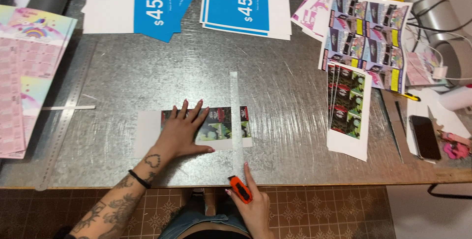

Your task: Using a utility knife and a metal ruler to precisely cut printed sheets into smaller sections on a workbench.

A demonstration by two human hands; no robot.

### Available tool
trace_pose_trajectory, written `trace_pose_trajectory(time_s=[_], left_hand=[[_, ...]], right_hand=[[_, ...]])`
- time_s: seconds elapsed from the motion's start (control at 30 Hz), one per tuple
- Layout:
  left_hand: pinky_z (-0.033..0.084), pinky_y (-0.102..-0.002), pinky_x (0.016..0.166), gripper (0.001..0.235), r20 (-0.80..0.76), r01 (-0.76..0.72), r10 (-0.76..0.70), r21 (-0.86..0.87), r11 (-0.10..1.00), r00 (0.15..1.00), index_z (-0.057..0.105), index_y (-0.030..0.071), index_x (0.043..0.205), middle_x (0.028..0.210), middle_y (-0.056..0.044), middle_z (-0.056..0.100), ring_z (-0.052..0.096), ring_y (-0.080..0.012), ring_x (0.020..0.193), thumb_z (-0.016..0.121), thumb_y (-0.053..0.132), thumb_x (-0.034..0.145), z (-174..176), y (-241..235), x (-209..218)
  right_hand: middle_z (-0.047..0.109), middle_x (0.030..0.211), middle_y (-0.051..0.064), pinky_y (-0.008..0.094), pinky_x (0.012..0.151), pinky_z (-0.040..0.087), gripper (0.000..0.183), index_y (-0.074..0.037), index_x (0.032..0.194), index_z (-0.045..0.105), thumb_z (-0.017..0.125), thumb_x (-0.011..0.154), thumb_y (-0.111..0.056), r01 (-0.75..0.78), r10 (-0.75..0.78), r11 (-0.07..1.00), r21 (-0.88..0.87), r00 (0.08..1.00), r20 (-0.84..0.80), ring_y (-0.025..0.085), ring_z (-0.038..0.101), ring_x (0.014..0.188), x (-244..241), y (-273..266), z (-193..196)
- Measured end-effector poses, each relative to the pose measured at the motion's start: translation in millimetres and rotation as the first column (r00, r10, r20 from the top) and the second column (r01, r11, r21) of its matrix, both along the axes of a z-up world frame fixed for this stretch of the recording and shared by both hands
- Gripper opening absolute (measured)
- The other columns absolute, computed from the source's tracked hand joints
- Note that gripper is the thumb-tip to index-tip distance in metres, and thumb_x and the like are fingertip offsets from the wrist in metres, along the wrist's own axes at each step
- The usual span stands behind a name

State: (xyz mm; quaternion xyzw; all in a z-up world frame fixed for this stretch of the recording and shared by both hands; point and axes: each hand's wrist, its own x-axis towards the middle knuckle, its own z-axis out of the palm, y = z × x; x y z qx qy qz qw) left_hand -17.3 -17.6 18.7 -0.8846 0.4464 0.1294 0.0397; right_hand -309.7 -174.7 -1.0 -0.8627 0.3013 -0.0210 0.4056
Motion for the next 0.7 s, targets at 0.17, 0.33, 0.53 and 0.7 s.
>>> trace_pose_trajectory(time_s=[0.17,0.33,0.53,0.7], left_hand=[[0.025,-0.067,0.124,0.143,-0.004,-0.088,0.089,0.112,0.99,0.996,-0.002,0.016,0.175,0.182,-0.01,-0.007,0.008,-0.0636,0.157,0.038,0.111,0.077,13,-12,-25],[0.037,-0.069,0.116,0.146,0.043,-0.102,0.097,0.147,0.984,0.994,-0.001,0.013,0.175,0.183,-0.01,-0.006,0.016,-0.067,0.154,0.035,0.113,0.075,-1,-12,-32],[0.049,-0.056,0.116,0.127,0.019,-0.245,0.25,0.285,0.927,0.968,-0.008,0.025,0.176,0.182,-0.004,-0.011,0.021,-0.0615,0.156,0.017,0.105,0.08,35,-46,-49],[0.047,-0.033,0.046,0.106,-0.235,-0.38,0.501,0.416,0.826,0.833,-0.031,0.021,0.171,0.178,-0.036,0.0,0.066,-0.0208,0.058,0.018,0.085,0.103,55,-89,-83]], right_hand=[[0.05,0.052,-0.008,0.029,0.049,0.041,0.088,-0.04,0.161,0.048,0.086,0.082,-0.028,-0.186,0.273,0.847,-0.498,0.956,0.108,0.009,0.042,0.044,-21,-23,-66],[0.081,0.078,-0.005,0.025,0.053,0.05,0.047,-0.014,0.131,0.077,0.087,0.092,-0.04,-0.1,0.452,0.799,-0.593,0.751,0.482,0.006,0.069,0.055,-19,-26,-38],[0.068,0.086,0.007,0.035,0.072,0.044,0.043,-0.004,0.127,0.08,0.057,0.108,-0.035,-0.109,0.138,0.989,-0.1,0.919,0.368,0.017,0.061,0.074,17,-112,-32],[0.087,0.136,0.032,0.048,0.116,0.057,0.065,0.0,0.138,0.082,0.047,0.106,-0.044,0.372,-0.115,0.74,0.561,0.891,-0.439,0.037,0.084,0.124,-182,-315,-104]])
